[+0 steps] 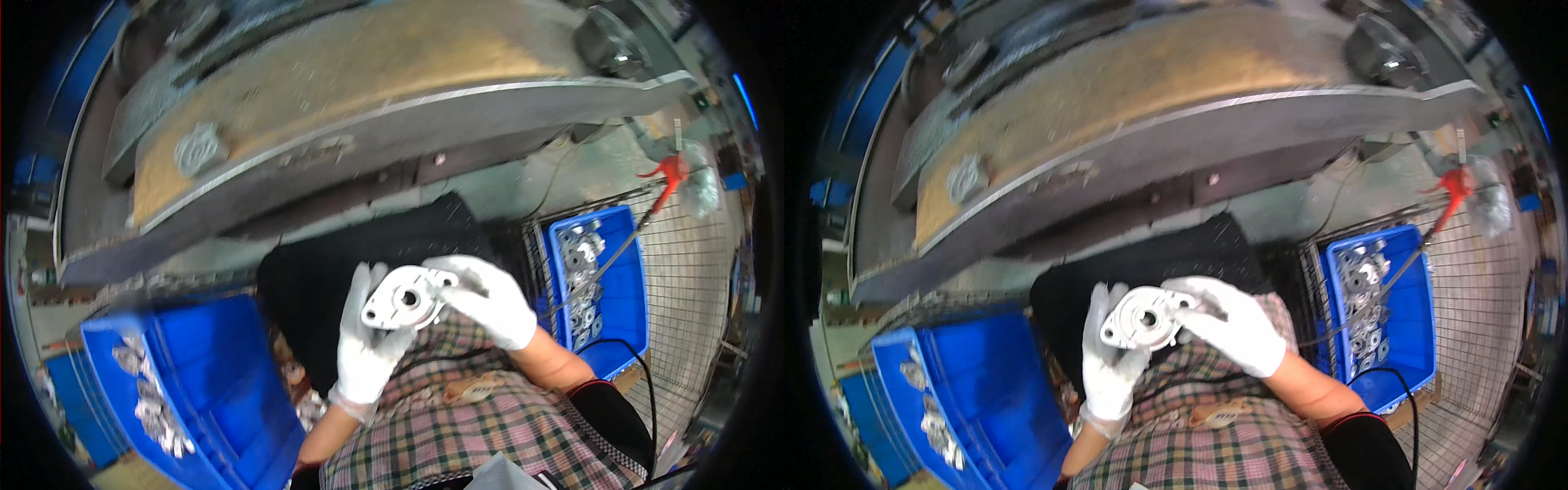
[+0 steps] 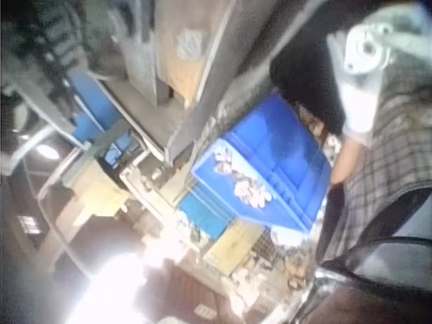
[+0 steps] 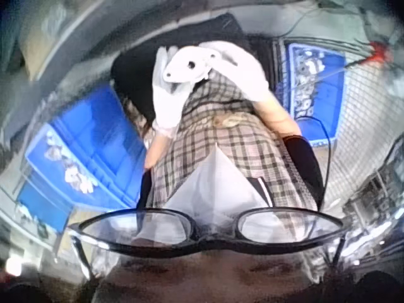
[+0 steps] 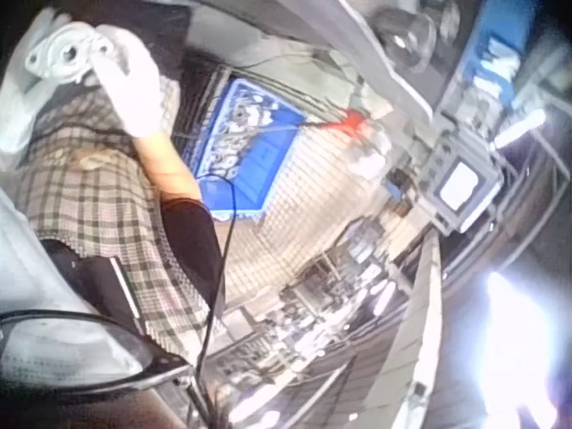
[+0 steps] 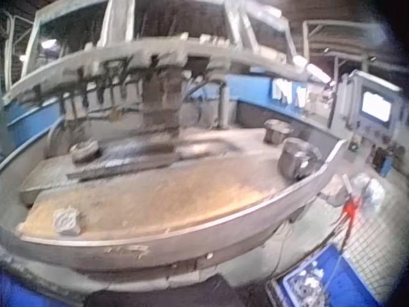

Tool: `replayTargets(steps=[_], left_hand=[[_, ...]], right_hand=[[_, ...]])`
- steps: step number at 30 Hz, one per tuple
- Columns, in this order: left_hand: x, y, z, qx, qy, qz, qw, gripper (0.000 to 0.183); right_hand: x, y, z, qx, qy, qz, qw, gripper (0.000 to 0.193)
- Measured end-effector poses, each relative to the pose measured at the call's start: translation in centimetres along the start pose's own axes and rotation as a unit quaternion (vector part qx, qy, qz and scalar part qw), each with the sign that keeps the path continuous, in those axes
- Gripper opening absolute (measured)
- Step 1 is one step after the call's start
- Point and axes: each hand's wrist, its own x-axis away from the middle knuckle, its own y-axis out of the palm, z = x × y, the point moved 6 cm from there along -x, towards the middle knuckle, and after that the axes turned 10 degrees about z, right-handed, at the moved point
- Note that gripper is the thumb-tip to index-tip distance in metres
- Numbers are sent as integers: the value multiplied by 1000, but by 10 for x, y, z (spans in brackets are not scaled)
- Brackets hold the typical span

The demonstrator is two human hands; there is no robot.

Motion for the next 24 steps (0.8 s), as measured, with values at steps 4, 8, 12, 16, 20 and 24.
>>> replayTargets(steps=[4, 8, 12, 16, 20, 24], left_hand=[[-12, 3, 12, -138, 93, -73, 983, 93], [-35, 5, 39, -193, 119, -58, 972, 76], [-52, -1, 78, -215, 206, -5, 955, 67], [-61, -15, 106, -172, 229, 76, 955, 67], [-72, -34, 121, -196, 253, 112, 941, 62], [-85, -55, 141, -210, 296, 136, 922, 52]], right_hand=[[-17, -13, -16, -94, -36, -9, 995, 38], [-38, -73, -75, -74, -126, 150, 978, 34], [-67, -160, -114, -86, -250, 359, 895, 30], [-79, -199, -131, -106, -304, 380, 867, 28], [-103, -227, -134, -196, -274, 339, 878, 27], [-140, -228, -146, -113, -241, 348, 899, 26]])
